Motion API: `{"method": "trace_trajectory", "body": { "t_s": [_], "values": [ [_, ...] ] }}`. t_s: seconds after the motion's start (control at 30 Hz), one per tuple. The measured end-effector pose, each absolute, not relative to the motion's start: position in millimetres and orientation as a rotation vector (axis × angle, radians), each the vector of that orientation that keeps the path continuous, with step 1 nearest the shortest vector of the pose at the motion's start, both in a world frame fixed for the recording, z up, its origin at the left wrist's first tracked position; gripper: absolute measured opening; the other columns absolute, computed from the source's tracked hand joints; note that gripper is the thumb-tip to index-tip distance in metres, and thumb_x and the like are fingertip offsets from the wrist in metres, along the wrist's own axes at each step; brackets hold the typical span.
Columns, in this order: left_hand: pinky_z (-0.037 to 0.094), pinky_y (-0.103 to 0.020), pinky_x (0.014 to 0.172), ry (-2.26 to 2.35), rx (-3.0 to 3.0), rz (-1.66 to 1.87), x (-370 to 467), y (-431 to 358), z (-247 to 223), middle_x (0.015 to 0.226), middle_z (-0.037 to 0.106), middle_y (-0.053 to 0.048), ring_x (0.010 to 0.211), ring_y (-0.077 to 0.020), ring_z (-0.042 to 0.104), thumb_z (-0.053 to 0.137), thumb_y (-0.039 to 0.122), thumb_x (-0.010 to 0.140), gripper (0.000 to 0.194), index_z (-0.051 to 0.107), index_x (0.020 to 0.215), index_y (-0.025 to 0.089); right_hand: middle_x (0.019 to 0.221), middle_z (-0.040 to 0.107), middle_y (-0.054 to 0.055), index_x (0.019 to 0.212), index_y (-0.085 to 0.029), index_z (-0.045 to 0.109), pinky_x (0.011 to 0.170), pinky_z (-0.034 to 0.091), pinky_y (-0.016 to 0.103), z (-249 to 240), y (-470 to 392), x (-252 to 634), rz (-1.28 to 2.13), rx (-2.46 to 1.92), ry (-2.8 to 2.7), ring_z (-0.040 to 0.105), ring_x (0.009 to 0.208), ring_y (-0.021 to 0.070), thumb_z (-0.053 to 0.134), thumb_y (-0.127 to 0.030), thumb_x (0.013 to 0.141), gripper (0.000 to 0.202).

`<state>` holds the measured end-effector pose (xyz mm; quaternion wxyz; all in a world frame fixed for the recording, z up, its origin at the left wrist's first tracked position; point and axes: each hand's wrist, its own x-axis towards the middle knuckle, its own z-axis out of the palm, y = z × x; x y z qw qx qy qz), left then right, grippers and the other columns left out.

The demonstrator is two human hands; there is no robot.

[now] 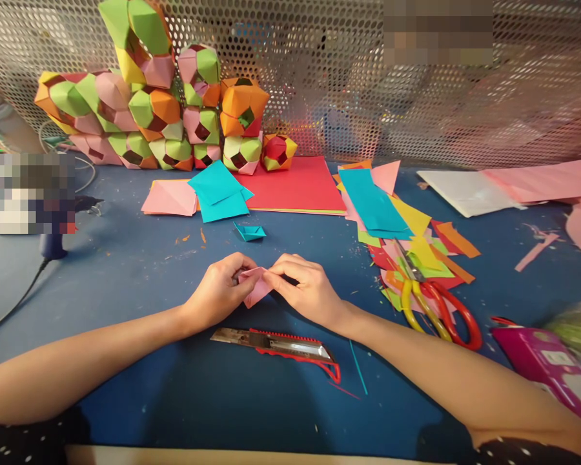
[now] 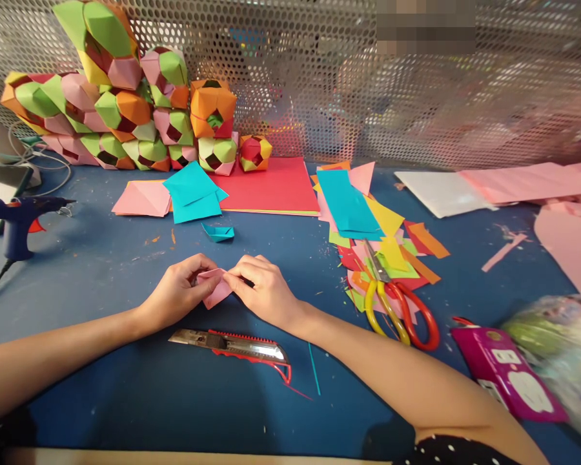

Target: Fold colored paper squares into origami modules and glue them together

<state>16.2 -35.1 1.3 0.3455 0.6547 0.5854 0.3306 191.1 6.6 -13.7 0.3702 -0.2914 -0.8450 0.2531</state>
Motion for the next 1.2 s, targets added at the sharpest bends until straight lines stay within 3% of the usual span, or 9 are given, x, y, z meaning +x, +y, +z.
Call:
{"method": "trace_trajectory", "body": {
  "t_s": [0.3, 0.5, 0.77, 1.07, 1.2],
  "values": [
    [0.041, -0.021, 0.057, 1.482, 1.750, 0.894, 15.3, -36.4, 2.5, 0.068, 0.058, 0.001, 0.061, -0.0093, 0.051, 0.051, 0.030, 0.084, 0.017, 0.057, 0.076, 0.016, 0.066, 0.062, 0.001, 0.073, -0.019, 0.062, 0.066, 0.040, 0.030, -11.3, 6.5, 192.0, 0.571, -0.676, -2.204, 0.056, 0.063, 0.0126, 0.053, -0.020, 0.087, 0.017],
    [0.041, -0.020, 0.058, 1.433, 1.765, 0.873, 15.5, -36.2, 2.5, 0.070, 0.058, 0.001, 0.062, -0.0093, 0.052, 0.051, 0.023, 0.082, 0.012, 0.056, 0.075, 0.016, 0.080, 0.068, 0.004, 0.086, -0.018, 0.063, 0.070, 0.041, 0.031, -13.9, 7.6, 192.6, 0.537, -0.638, -2.196, 0.061, 0.072, 0.0139, 0.055, -0.020, 0.087, 0.009],
    [0.040, -0.020, 0.060, 1.412, 1.832, 0.847, 15.6, -35.7, -0.3, 0.071, 0.057, 0.002, 0.065, -0.0092, 0.051, 0.050, 0.013, 0.077, 0.008, 0.057, 0.075, 0.016, 0.072, 0.066, 0.002, 0.079, -0.019, 0.063, 0.068, 0.041, 0.031, -9.8, 5.9, 191.2, 0.511, -0.641, -2.214, 0.059, 0.066, 0.0132, 0.052, -0.018, 0.087, 0.013],
    [0.042, -0.022, 0.061, 1.426, 1.788, 0.957, 13.8, -35.8, 0.4, 0.075, 0.060, -0.001, 0.067, -0.0106, 0.052, 0.051, 0.023, 0.082, 0.010, 0.057, 0.077, 0.016, 0.081, 0.067, 0.004, 0.088, -0.019, 0.062, 0.071, 0.042, 0.032, -13.4, 7.8, 193.2, 0.517, -0.643, -2.209, 0.059, 0.074, 0.0151, 0.053, -0.025, 0.087, 0.012],
    [0.042, -0.022, 0.060, 1.471, 1.719, 1.011, 12.4, -33.4, -1.3, 0.072, 0.058, 0.000, 0.065, -0.0100, 0.052, 0.051, 0.030, 0.084, 0.016, 0.055, 0.077, 0.016, 0.079, 0.067, 0.004, 0.085, -0.018, 0.063, 0.070, 0.041, 0.031, -14.2, 9.0, 192.9, 0.514, -0.681, -2.213, 0.059, 0.073, 0.0143, 0.047, -0.021, 0.090, 0.018]
  ]
}}
